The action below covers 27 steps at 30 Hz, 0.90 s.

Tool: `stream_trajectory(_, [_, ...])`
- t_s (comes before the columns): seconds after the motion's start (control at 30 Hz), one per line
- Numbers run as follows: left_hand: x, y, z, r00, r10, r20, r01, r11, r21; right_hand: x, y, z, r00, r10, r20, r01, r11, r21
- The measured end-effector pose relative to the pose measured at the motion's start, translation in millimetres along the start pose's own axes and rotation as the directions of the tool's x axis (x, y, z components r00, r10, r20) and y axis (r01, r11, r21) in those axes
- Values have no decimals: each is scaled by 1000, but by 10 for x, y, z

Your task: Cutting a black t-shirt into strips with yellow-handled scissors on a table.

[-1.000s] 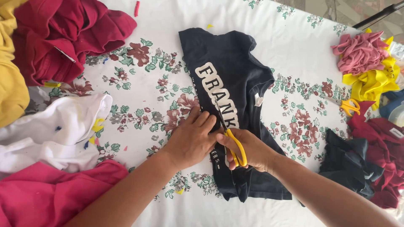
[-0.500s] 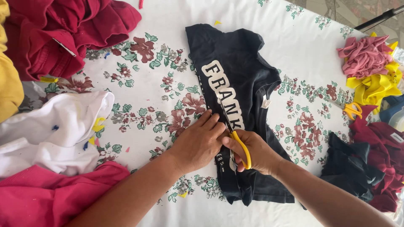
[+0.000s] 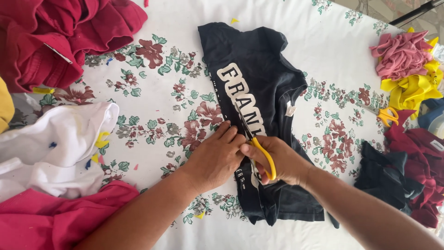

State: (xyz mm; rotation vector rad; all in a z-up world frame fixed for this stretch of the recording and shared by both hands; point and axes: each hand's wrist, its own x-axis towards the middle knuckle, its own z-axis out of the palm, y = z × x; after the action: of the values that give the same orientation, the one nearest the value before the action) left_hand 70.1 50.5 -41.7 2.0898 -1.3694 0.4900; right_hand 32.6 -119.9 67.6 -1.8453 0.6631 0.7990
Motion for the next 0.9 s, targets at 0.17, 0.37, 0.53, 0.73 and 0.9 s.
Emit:
stream_trajectory(0.17, [76, 43, -222, 999, 7, 40, -7, 1000, -12, 4, -371, -77, 998, 56, 28, -54, 996, -73])
stream_trajectory(0.37, [39, 64, -214, 1000, 3, 26, -3, 1000, 2, 14, -280, -55, 999, 33, 7, -32, 996, -81])
stream_trajectory(0.53, [30, 84, -239, 1000, 21, 12, -21, 999, 35, 59, -234, -22, 1000, 21, -14, -21, 999, -47])
stream_trajectory(0.73, [92, 100, -347, 1000, -1, -3, 1, 1000, 28, 142, -423, -6, 1000, 2, 30, -3, 1000, 24])
stream_trajectory(0.9, [44, 91, -244, 999, 20, -28, -20, 1000, 11, 154, -328, 77, 995, -50, -87, 51, 999, 13])
